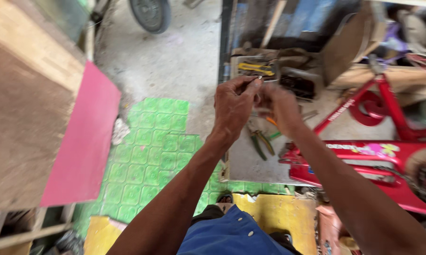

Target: The person works on a red bicycle chain in a workshop. They use pliers to cut a section of the chain, then use a screwdriver to adjust the chain on the bicycle frame's crankset. The person repeatedly manipulates the chain and tools throughout the clip.

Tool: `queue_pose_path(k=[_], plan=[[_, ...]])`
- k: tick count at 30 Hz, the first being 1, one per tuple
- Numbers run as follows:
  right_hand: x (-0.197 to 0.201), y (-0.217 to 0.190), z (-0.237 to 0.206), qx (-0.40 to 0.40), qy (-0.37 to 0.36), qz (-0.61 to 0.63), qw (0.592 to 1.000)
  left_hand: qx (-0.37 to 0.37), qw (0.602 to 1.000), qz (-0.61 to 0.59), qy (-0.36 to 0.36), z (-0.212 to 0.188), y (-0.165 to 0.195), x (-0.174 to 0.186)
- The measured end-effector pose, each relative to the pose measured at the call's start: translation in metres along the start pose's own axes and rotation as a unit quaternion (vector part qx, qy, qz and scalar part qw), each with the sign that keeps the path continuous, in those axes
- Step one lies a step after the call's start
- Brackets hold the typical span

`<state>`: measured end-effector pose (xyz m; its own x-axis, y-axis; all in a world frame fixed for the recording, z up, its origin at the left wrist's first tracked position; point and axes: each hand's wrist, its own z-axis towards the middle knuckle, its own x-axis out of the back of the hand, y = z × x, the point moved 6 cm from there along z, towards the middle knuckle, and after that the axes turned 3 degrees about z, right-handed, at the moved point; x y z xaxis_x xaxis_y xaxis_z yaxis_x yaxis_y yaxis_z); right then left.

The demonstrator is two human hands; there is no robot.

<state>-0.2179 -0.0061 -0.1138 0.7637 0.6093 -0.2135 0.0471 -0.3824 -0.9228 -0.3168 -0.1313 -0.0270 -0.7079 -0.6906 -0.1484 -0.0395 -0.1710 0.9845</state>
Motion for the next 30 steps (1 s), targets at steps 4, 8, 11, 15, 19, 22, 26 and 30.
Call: queue_pose_path(k=[4,8,11,15,19,22,26,30], plan=[[0.007,-0.077,-0.054,0.11,-0.11,0.11,0.982,-0.007,0.999,-0.018,-0.041,0.005,0.006,-0.031],[0.024,-0.102,-0.069,0.109,-0.054,0.084,0.989,0.019,0.997,0.05,-0.055,0.0,0.014,-0.059],[0.054,-0.096,-0.067,0.093,-0.002,0.133,0.987,0.02,0.993,0.092,-0.066,-0.01,0.018,-0.072],[0.11,-0.106,-0.057,0.12,0.058,0.179,0.975,-0.005,0.982,0.18,-0.063,-0.019,0.023,-0.071],[0.149,-0.118,-0.06,0.16,0.166,0.138,0.963,-0.004,0.98,0.196,-0.044,-0.02,0.027,-0.055],[0.135,-0.11,-0.07,0.181,0.144,0.041,0.972,-0.006,0.974,0.226,-0.008,-0.019,0.034,-0.046],[0.102,-0.098,-0.077,0.222,0.149,0.005,0.964,-0.011,0.971,0.236,0.037,-0.014,0.046,-0.039],[0.098,-0.123,-0.082,0.295,0.157,-0.011,0.943,-0.006,0.971,0.232,0.06,-0.013,0.054,-0.032]])
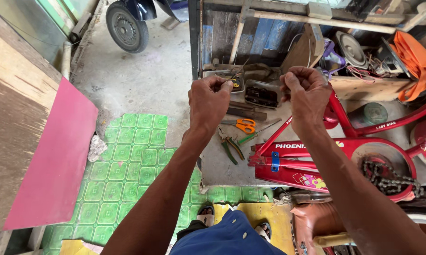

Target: The person works on a red bicycle chain in a workshop. They use pliers to cut a section of the chain, then use a screwdriver to adjust the chain on the bicycle frame's crankset. The person repeatedly manipulates the chain and tools throughout the clip.

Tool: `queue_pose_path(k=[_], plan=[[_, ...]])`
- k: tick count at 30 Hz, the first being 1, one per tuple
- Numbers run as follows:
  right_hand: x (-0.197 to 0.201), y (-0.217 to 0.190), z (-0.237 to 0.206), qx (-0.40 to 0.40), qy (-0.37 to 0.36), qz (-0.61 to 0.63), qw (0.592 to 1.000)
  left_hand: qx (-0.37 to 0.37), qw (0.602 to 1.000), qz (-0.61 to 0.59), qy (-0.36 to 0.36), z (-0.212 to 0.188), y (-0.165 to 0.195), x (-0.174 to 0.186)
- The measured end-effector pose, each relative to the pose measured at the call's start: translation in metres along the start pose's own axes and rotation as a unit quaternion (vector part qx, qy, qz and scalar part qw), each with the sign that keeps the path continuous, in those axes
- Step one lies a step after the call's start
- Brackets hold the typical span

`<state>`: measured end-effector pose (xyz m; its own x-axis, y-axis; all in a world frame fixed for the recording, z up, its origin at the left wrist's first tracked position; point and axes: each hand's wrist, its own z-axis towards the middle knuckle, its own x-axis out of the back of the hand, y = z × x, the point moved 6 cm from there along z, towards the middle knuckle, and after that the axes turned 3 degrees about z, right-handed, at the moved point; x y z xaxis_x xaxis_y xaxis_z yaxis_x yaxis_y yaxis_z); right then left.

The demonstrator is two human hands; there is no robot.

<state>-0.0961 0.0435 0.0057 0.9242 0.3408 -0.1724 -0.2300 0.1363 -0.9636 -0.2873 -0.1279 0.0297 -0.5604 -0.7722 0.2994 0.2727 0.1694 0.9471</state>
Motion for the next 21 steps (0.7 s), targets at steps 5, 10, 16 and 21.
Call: queue_pose_path(k=[5,10,16,21], plan=[[-0.033,0.017,-0.027,-0.01,-0.149,-0.116,0.982,0.007,1.0,-0.003,0.001,-0.004,0.001,0.005],[-0.064,0.061,-0.073,-0.079,-0.509,-0.406,0.755,0.004,1.0,0.015,0.011,-0.003,-0.005,0.019],[-0.137,0.07,-0.042,0.006,-0.53,-0.575,0.623,-0.004,0.997,0.003,0.081,-0.003,-0.012,0.054],[-0.161,0.007,0.028,0.061,-0.323,-0.168,0.929,0.001,0.985,-0.154,0.073,0.009,-0.006,0.051]])
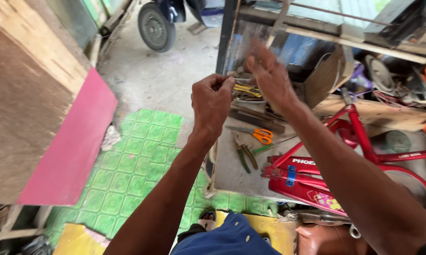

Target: The person works on a red bicycle chain in a workshop. They use pliers to cut a section of the chain, then use a screwdriver to adjust the chain on the bicycle frame's crankset. The person repeatedly manipulates the chain and tools throughout the clip.

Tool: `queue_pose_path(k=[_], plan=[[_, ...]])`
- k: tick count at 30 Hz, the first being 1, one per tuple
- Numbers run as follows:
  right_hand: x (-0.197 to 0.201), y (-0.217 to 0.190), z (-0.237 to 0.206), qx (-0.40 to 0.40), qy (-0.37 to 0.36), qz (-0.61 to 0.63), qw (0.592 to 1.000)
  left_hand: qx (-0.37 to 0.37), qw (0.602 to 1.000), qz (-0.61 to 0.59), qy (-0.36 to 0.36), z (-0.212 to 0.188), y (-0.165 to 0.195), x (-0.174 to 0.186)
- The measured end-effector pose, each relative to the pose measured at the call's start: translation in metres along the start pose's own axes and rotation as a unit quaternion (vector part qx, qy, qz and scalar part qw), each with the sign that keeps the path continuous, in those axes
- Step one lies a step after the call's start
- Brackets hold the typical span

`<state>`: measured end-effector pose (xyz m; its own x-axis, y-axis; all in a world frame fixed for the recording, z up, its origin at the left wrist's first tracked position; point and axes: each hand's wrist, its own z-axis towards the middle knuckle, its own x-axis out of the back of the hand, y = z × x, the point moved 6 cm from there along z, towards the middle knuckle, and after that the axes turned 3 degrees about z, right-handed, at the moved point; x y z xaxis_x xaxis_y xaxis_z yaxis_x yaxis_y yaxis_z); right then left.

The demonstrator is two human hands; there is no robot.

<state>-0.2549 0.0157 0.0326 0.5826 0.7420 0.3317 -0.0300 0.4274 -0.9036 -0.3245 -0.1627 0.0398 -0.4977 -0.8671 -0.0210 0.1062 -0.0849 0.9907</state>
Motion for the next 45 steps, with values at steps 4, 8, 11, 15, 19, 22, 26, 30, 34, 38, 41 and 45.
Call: queue_pose_path(k=[4,8,11,15,19,22,26,30,34,38,41,45], plan=[[-0.017,0.008,-0.093,-0.1,-0.045,0.311,0.944,0.111,0.968,-0.214,-0.067,-0.003,-0.016,-0.047],[0.013,-0.002,-0.153,-0.143,0.042,0.27,0.951,0.161,0.912,-0.343,-0.157,-0.029,-0.028,-0.114],[0.053,-0.014,-0.179,-0.13,0.113,0.232,0.957,0.113,0.923,-0.326,-0.17,-0.054,-0.031,-0.162],[0.117,-0.009,-0.215,-0.113,0.259,0.137,0.949,0.086,0.94,-0.251,-0.214,-0.084,-0.033,-0.221],[0.169,0.004,-0.259,-0.122,0.31,0.118,0.935,0.116,0.904,-0.278,-0.303,-0.127,-0.042,-0.266],[0.21,0.006,-0.288,-0.147,0.301,0.03,0.942,0.134,0.908,-0.206,-0.34,-0.156,-0.056,-0.291],[0.264,0.018,-0.313,-0.225,0.298,-0.011,0.928,0.082,0.914,-0.057,-0.394,-0.179,-0.081,-0.32],[0.304,0.03,-0.338,-0.289,0.265,-0.087,0.916,-0.075,0.899,0.204,-0.381,-0.191,-0.132,-0.311],[0.32,0.048,-0.365,-0.372,0.238,-0.116,0.89,-0.115,0.867,0.277,-0.398,-0.211,-0.192,-0.31],[0.327,0.063,-0.375,-0.415,0.167,-0.222,0.866,-0.19,0.87,0.296,-0.346,-0.223,-0.219,-0.318],[0.329,0.069,-0.369,-0.379,0.141,-0.257,0.878,-0.227,0.863,0.311,-0.328,-0.227,-0.224,-0.322],[0.335,0.077,-0.366,-0.375,0.109,-0.279,0.877,-0.214,0.859,0.315,-0.343,-0.225,-0.222,-0.326]])
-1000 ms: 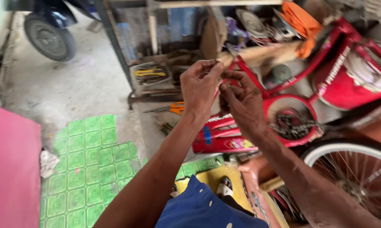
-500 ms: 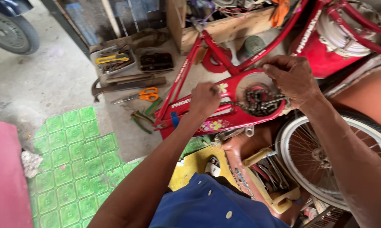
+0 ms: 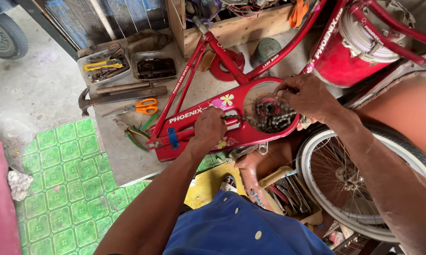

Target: The person works on a red bicycle chain in a workshop. They use pliers to cut a section of the chain, then use a screwdriver to adjust the chain on the bicycle frame's crankset. The person repeatedly manipulates the chain and tools throughout the clip.

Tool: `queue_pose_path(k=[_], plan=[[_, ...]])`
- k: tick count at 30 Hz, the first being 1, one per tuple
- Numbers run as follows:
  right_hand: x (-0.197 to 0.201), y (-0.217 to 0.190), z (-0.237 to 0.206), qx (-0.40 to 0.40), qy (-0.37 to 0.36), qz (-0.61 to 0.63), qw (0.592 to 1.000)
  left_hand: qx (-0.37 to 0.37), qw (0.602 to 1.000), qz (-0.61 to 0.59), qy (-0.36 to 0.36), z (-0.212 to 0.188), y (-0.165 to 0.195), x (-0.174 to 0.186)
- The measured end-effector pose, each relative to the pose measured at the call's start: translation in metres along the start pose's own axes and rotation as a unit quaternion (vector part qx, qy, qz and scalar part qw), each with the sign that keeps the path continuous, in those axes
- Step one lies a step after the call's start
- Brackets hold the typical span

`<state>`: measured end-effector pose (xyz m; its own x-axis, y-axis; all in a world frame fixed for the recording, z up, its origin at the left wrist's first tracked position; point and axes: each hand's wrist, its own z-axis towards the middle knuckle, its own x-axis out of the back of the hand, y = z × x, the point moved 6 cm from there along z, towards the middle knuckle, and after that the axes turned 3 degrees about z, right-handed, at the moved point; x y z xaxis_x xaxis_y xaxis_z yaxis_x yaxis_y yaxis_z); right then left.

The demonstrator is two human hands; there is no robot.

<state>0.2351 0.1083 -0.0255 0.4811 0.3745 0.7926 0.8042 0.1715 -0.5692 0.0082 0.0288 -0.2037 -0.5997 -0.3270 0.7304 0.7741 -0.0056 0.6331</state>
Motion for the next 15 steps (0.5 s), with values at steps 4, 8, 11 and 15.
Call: queue_pose_path(k=[4,8,11,15], plan=[[-0.001,0.017,0.009,-0.039,-0.022,0.003,0.999,-0.025,0.997,-0.076,0.01,0.012,0.017,0.007],[0.005,0.025,0.025,0.04,-0.005,0.0,0.999,0.068,0.978,-0.2,-0.004,0.031,0.028,0.006],[0.013,0.034,0.035,0.069,-0.006,0.013,0.998,0.255,0.888,-0.376,-0.075,0.037,0.025,-0.011],[0.026,0.043,0.043,0.036,0.008,-0.008,0.999,0.231,0.816,-0.52,-0.105,0.052,0.044,-0.018]])
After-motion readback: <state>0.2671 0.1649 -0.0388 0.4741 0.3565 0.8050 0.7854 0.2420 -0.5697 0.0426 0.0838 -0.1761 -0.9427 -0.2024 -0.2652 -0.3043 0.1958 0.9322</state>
